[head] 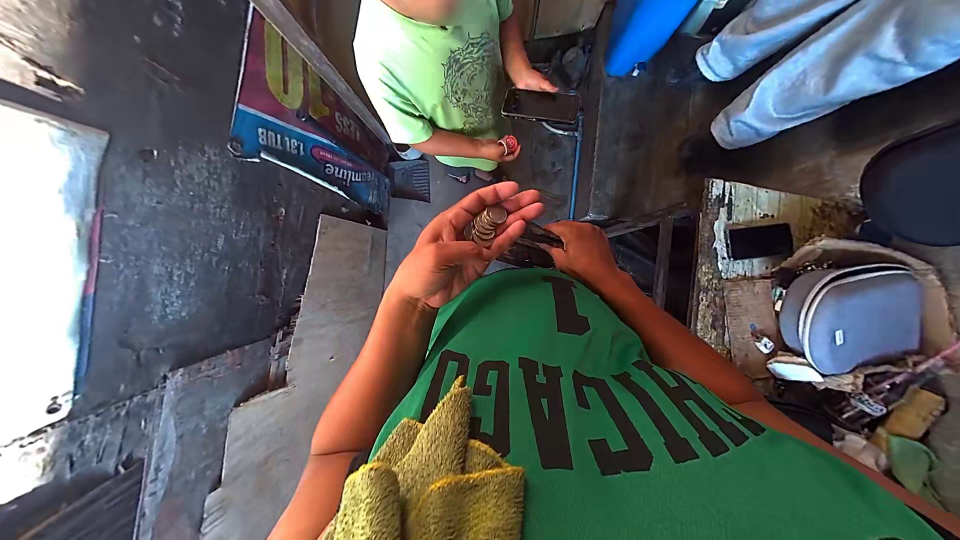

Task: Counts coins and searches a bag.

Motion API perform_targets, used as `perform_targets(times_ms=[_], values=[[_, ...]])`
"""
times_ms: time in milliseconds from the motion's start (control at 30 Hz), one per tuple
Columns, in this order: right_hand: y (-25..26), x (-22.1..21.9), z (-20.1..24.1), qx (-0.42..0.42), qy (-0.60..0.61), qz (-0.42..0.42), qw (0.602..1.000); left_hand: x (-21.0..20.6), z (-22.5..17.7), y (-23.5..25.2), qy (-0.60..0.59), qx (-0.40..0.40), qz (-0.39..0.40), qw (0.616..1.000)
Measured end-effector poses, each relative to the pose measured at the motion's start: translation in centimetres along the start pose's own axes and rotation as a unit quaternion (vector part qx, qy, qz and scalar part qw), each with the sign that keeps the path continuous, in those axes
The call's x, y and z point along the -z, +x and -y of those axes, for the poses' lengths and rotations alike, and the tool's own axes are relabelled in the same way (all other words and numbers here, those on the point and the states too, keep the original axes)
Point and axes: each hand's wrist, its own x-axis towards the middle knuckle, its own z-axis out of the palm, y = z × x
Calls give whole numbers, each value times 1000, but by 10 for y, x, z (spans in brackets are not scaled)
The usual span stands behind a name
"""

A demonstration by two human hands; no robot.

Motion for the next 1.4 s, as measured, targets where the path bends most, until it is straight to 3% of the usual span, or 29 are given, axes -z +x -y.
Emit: perform_targets(times_ms=[300,700,933,1000,1033,1133,1167,1233,1300,1400], values=[[45,-11,31,43,-5,33,999,29,-32,-18,24,-32,-55,998],[154,-49,134,26,-16,52,998,130,-150,-48,35,-52,-29,998],[206,-72,178,54,-4,85,995,200,-180,-55,146,8,-209,967],[215,-72,186,84,4,85,993,222,-180,-52,281,-12,-260,924],[220,-72,189,105,12,82,991,233,-179,-50,389,-28,-281,877],[233,-69,195,171,27,86,981,256,-179,-44,707,-58,-266,653],[236,-67,198,186,25,99,977,257,-181,-40,760,-37,-227,608],[243,-63,200,212,14,118,970,261,-182,-28,812,-1,-138,567],[249,-62,199,224,10,131,966,264,-183,-15,833,25,-51,550],[257,-68,194,231,30,113,966,265,-183,3,840,107,-3,531]])
